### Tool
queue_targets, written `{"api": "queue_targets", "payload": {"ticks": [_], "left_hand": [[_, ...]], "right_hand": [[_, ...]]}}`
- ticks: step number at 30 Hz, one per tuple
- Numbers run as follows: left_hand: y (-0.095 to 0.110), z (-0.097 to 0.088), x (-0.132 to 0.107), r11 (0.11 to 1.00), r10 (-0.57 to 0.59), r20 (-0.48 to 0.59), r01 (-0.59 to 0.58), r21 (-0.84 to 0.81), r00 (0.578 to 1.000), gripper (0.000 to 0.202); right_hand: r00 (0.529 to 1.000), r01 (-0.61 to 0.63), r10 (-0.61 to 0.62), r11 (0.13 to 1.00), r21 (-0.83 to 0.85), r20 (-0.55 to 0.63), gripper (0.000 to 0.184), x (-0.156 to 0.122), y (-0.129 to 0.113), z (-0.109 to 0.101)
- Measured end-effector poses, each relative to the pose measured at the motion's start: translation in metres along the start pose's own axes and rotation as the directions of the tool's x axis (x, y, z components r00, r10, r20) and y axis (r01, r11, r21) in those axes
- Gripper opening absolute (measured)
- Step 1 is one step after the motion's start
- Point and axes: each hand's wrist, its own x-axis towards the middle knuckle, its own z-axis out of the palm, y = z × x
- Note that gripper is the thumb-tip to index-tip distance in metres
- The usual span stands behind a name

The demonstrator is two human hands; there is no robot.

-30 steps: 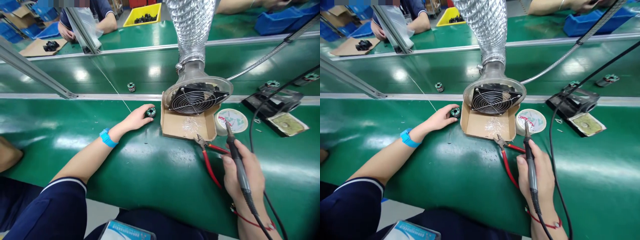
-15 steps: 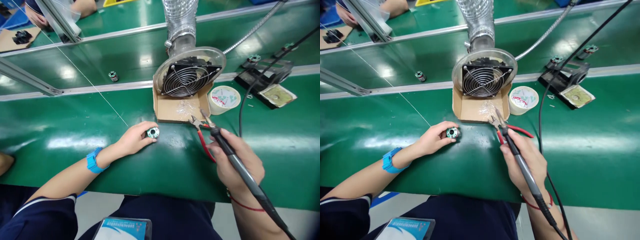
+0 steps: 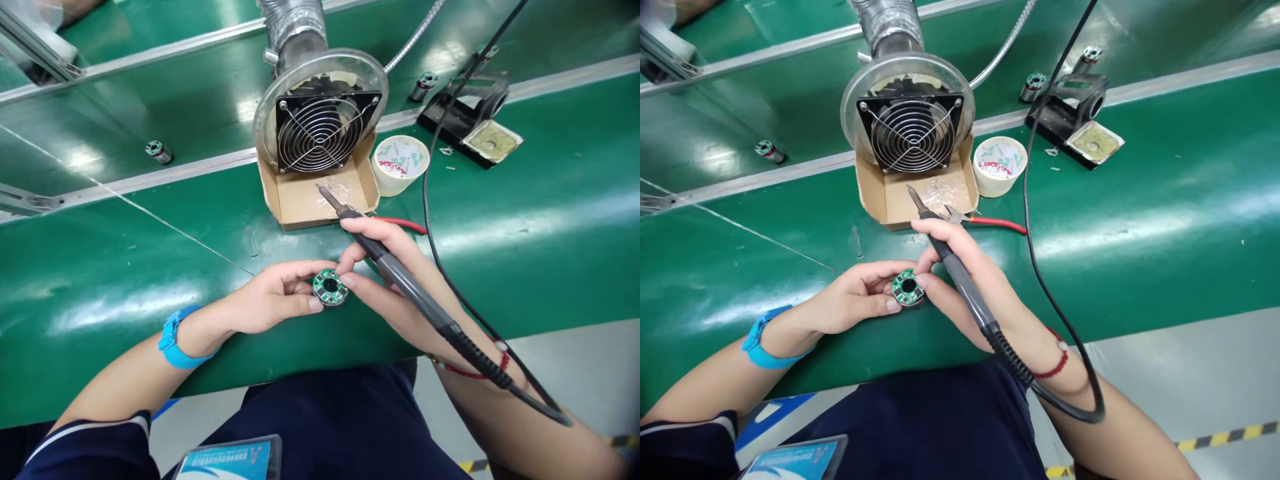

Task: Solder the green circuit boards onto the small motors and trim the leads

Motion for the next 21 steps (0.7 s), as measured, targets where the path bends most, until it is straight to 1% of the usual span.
{"api": "queue_targets", "payload": {"ticks": [3, 8, 13, 17, 21], "left_hand": [[-0.002, -0.002, -0.004, 0.998, -0.011, 0.047, 0.008, 0.060, 0.999, 0.056], [-0.003, -0.006, -0.009, 0.978, -0.012, 0.051, 0.001, 0.207, 0.999, 0.057], [-0.002, -0.008, -0.009, 0.970, -0.005, 0.066, -0.011, 0.243, 0.998, 0.058], [-0.002, -0.007, -0.010, 0.975, -0.008, 0.053, -0.004, 0.223, 0.999, 0.056], [-0.002, -0.005, -0.009, 0.986, 0.014, 0.072, -0.026, 0.166, 0.997, 0.048]], "right_hand": [[0.995, -0.076, 0.075, 0.997, 0.007, 0.066, 0.051, 0.005, -0.002, -0.004], [0.992, -0.076, 0.072, 0.996, 0.038, 0.108, 0.048, 0.010, -0.002, -0.005], [0.988, -0.097, 0.095, 0.995, 0.009, 0.119, 0.043, 0.013, -0.004, -0.003], [0.993, -0.022, 0.016, 0.998, 0.053, 0.120, 0.036, 0.011, -0.004, 0.001], [0.989, 0.079, -0.072, 0.995, -0.056, 0.130, 0.033, 0.009, -0.002, 0.004]]}}
